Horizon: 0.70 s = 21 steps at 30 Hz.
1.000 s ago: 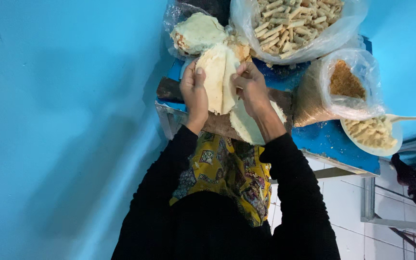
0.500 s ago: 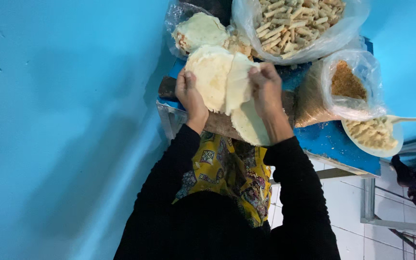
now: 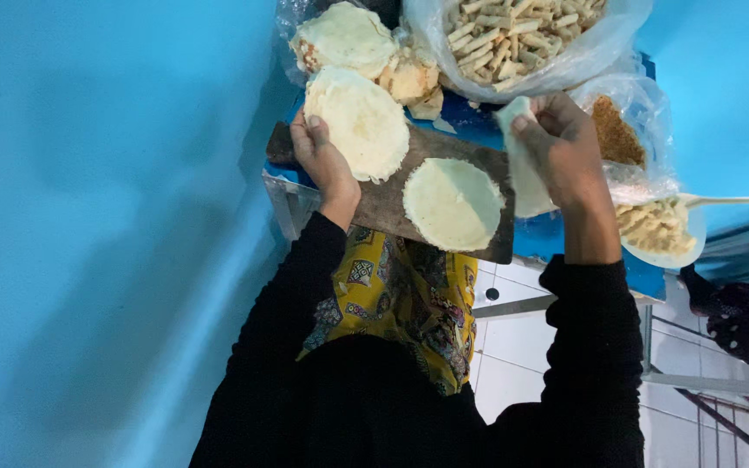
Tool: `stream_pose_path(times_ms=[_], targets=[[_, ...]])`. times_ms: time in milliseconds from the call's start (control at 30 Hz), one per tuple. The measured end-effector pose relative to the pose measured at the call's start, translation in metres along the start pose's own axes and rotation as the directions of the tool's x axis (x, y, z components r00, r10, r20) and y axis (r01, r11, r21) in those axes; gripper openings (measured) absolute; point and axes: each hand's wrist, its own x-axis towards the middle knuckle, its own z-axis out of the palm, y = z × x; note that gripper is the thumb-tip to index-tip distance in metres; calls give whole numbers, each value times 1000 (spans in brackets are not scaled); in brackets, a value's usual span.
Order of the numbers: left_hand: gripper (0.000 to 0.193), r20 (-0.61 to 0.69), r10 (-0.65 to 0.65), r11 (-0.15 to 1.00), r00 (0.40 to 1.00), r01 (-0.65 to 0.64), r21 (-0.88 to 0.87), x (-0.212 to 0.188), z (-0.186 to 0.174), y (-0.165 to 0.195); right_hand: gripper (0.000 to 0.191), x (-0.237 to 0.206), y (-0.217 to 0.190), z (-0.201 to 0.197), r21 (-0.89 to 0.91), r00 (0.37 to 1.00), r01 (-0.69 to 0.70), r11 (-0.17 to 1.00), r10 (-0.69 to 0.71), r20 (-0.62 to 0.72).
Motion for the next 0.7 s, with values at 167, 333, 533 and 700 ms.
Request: stream_pose_path(times_ms=[167,333,533,700], targets=[[36,62,19,1000,998,-20,18,-4,-3,-1,18,-22,2,18,-34,994,20,999,-17,110],[40,89,-26,994,996,16,112,-6,-7,-3,19,-18,53,35,-199,968,-12,980,61,242],[41,110,48,997,993,-54,55,-4,-8,-9,16,-20,68,26,-93,969,36,995,-12,248],[39,108,3,998,994,-10,70,-3,-9,-11,18,-23,64,21,-167,981,4,986,29,194]])
